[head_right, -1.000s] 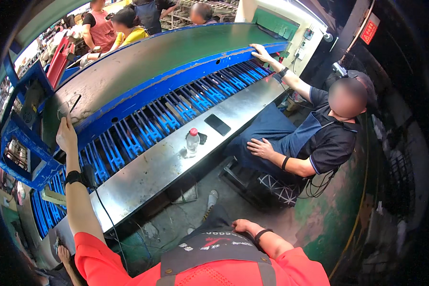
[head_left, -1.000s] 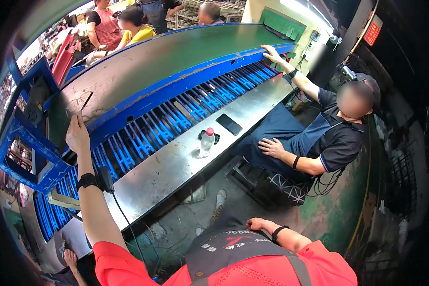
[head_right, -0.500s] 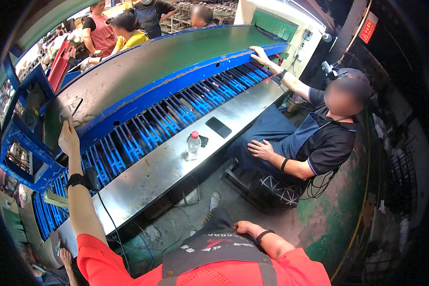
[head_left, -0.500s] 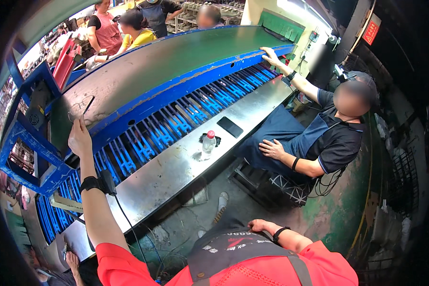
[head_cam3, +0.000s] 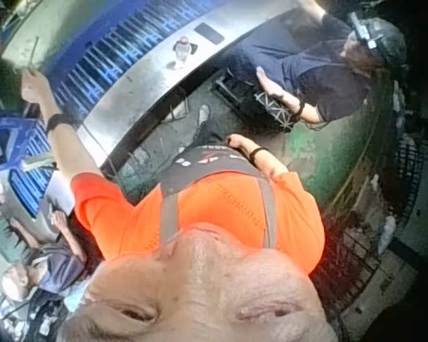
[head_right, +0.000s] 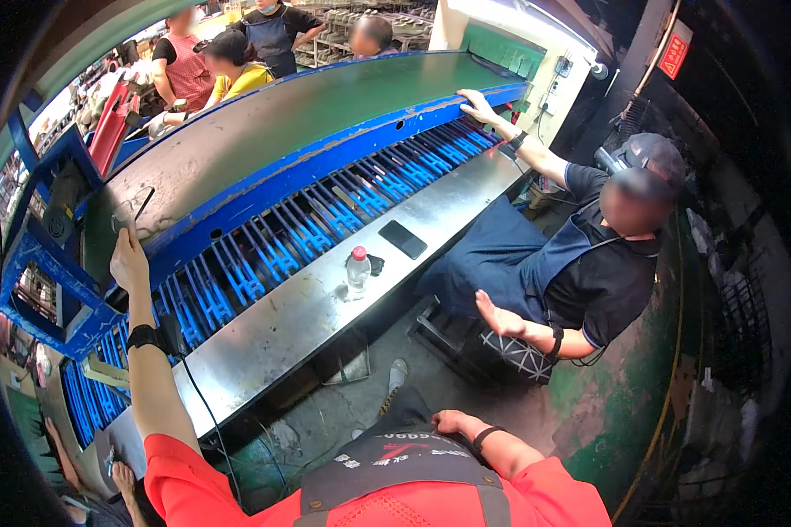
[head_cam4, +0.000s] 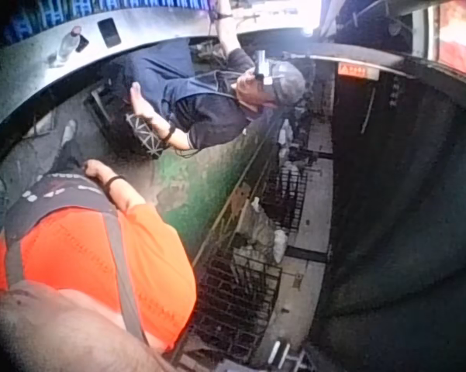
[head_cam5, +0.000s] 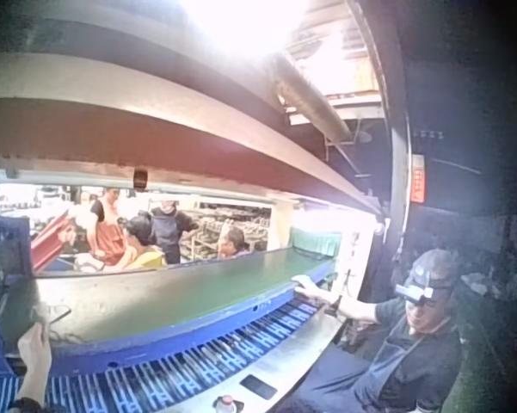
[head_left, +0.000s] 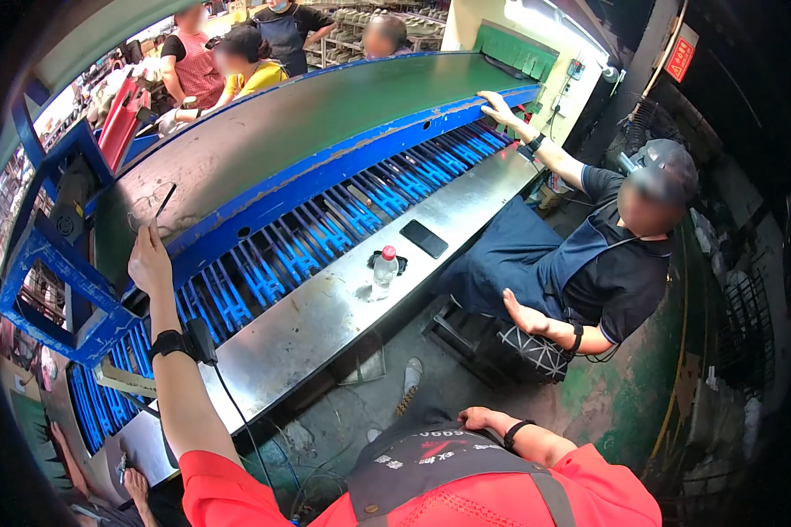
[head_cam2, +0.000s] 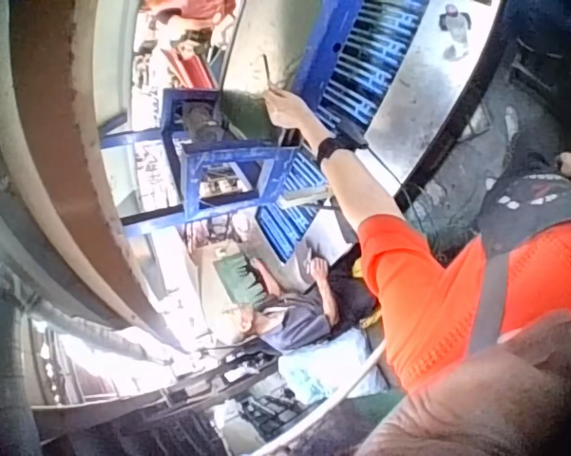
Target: Operating a conveyor belt system in a shoe factory to move shoe components.
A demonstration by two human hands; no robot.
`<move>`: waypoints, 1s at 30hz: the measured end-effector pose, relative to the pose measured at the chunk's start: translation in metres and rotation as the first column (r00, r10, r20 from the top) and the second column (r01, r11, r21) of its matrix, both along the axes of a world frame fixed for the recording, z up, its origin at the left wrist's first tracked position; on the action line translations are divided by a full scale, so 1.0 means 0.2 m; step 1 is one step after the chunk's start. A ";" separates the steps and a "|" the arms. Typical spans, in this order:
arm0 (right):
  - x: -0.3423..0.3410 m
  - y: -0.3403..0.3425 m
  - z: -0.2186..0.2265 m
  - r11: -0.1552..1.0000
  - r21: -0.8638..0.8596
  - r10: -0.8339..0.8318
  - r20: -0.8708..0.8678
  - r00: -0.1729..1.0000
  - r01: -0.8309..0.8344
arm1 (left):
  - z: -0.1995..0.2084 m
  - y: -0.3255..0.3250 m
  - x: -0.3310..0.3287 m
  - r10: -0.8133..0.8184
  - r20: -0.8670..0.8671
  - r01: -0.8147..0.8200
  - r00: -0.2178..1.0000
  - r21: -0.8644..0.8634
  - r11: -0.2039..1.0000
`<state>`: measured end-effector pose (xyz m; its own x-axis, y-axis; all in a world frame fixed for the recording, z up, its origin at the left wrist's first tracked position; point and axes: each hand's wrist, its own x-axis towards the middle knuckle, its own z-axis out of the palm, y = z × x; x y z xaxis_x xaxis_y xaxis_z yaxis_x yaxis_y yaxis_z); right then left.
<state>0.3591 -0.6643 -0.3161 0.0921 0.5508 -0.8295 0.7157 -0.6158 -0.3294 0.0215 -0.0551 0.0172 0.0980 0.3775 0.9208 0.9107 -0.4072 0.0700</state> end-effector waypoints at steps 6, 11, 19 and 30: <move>0.00 0.00 0.02 1.000 -0.009 -0.024 -0.001 1.000 0.024 | 0.00 0.00 0.00 0.002 0.000 -0.002 1.000 -0.007 1.000; -0.01 0.00 0.02 0.999 -0.025 -0.037 -0.003 0.999 0.037 | 0.00 0.00 0.00 -0.005 0.001 0.005 1.000 0.012 1.000; -0.02 0.00 0.00 0.999 -0.018 -0.042 -0.025 0.999 0.041 | 0.00 0.00 0.00 0.032 0.002 -0.032 0.999 -0.109 0.993; -0.04 0.03 0.10 0.997 -0.029 -0.075 -0.011 0.997 0.074 | -0.02 0.01 -0.01 0.020 0.010 -0.019 1.000 -0.099 0.995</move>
<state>0.3507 -0.6589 -0.2961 0.1221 0.5190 -0.8460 0.6638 -0.6764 -0.3191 0.0186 -0.0523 0.0137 0.0793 0.4687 0.8798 0.9174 -0.3797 0.1196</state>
